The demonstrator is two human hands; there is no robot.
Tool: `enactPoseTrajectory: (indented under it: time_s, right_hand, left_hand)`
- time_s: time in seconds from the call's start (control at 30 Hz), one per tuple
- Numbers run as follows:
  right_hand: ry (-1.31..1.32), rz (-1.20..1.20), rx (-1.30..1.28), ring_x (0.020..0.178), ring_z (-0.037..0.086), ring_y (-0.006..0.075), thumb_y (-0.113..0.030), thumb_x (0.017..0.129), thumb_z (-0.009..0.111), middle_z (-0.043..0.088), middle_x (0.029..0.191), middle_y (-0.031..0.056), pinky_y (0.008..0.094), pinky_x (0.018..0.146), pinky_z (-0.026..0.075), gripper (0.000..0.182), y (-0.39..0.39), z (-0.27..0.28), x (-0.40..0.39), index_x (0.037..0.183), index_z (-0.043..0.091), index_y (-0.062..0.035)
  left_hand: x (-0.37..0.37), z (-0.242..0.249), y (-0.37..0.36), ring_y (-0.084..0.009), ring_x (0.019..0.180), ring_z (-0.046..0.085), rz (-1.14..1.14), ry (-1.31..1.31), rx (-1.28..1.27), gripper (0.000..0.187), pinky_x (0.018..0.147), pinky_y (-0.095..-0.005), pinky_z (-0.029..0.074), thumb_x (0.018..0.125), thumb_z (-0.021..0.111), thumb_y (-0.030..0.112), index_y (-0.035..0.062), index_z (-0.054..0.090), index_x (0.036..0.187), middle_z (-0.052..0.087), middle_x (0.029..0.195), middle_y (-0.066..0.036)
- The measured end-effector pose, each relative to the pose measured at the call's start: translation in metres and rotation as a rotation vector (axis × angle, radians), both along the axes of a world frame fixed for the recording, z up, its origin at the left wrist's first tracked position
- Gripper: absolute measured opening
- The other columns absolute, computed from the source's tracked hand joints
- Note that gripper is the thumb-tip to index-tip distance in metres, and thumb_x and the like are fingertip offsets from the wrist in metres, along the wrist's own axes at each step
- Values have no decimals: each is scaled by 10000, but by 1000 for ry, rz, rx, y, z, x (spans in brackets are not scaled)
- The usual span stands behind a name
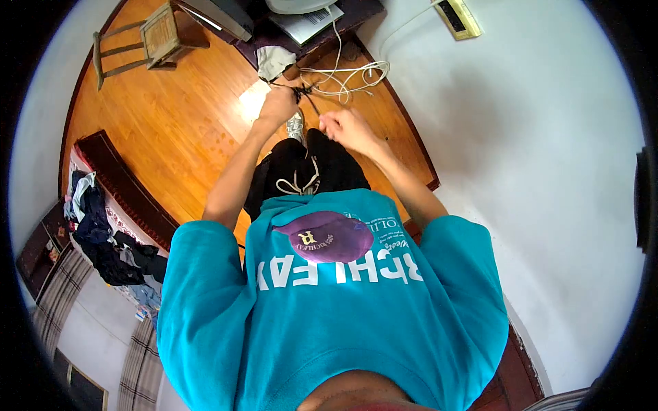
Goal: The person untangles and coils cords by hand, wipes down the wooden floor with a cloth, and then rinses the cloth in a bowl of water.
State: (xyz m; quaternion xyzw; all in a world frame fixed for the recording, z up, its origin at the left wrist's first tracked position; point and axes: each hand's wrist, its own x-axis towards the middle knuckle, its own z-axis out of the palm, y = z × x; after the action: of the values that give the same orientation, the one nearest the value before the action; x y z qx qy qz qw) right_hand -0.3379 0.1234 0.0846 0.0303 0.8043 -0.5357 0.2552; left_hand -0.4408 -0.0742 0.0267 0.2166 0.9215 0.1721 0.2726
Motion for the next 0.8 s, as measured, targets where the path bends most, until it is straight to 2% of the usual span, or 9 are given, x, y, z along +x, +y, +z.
enactPoseTrajectory:
  time_s: [0.07, 0.13, 0.23, 0.37, 0.47, 0.6, 0.67, 0.73, 0.8]
  right_hand:
    - [135, 107, -96, 633, 655, 277, -170, 950, 556, 655, 699, 172, 389, 628, 503, 203, -4, 7, 19, 913, 672, -8]
    - [126, 140, -68, 628, 636, 219, -150, 977, 527, 653, 692, 118, 344, 623, 502, 195, -1, -2, 28, 973, 663, -11]
    - [6, 172, -245, 681, 600, 136, -166, 1015, 482, 622, 706, 63, 296, 654, 491, 243, 17, -41, 27, 1080, 655, -8]
    - [269, 369, 189, 815, 658, 356, -257, 927, 608, 695, 872, 155, 441, 760, 519, 227, 42, -80, -1, 1019, 715, -80]
    - [328, 531, 211, 819, 667, 366, -255, 895, 643, 698, 866, 169, 450, 753, 524, 209, 35, -45, -33, 974, 733, -84]
    - [379, 468, 426, 774, 645, 379, -218, 871, 669, 685, 811, 180, 442, 719, 505, 205, 8, -21, -37, 869, 725, -20]
    - [420, 404, 404, 714, 648, 366, -205, 884, 657, 671, 748, 189, 431, 683, 506, 209, 0, 5, -29, 838, 717, -10]
    - [156, 156, 175, 735, 647, 409, -228, 910, 616, 659, 767, 228, 468, 674, 512, 251, -3, 18, -20, 817, 705, -12]
    - [245, 169, 88, 710, 650, 394, -185, 937, 577, 669, 794, 220, 456, 656, 511, 224, -1, 0, 1, 893, 683, 6]
  left_hand:
    - [-10, 1, -9, -452, 805, 652, 311, 35, 134, 224, 736, -486, 530, 802, 588, 145, -54, 691, 791, 657, 867, -288]
    - [-14, -8, -22, -366, 639, 667, 248, 43, 249, 225, 600, -437, 519, 830, 591, 146, -48, 661, 740, 679, 730, -216]
    - [-7, 38, -21, -38, 493, 462, 355, -677, 629, 182, 436, -217, 342, 875, 581, 137, 84, 577, 701, 505, 574, 35]
    - [9, 52, -13, -95, 523, 522, -183, -921, 340, 107, 454, -268, 391, 748, 596, 90, 29, 554, 670, 504, 577, 6]
    - [27, 42, 5, -263, 623, 636, -473, -829, 52, 157, 559, -382, 496, 761, 590, 120, -36, 614, 767, 638, 675, -124]
    - [46, 20, 15, -344, 789, 698, -441, -414, -172, 244, 696, -414, 556, 784, 614, 178, -36, 704, 858, 696, 872, -240]
    - [37, 9, 12, -408, 899, 675, -76, -323, -106, 305, 801, -455, 545, 816, 607, 223, -42, 706, 930, 679, 922, -278]
    - [24, 6, -5, -426, 879, 663, 92, -228, -23, 302, 792, -469, 535, 822, 595, 224, -49, 705, 888, 665, 888, -296]
    - [18, 0, -17, -368, 742, 686, 212, -193, 82, 265, 700, -449, 544, 828, 564, 176, -58, 687, 804, 672, 791, -266]
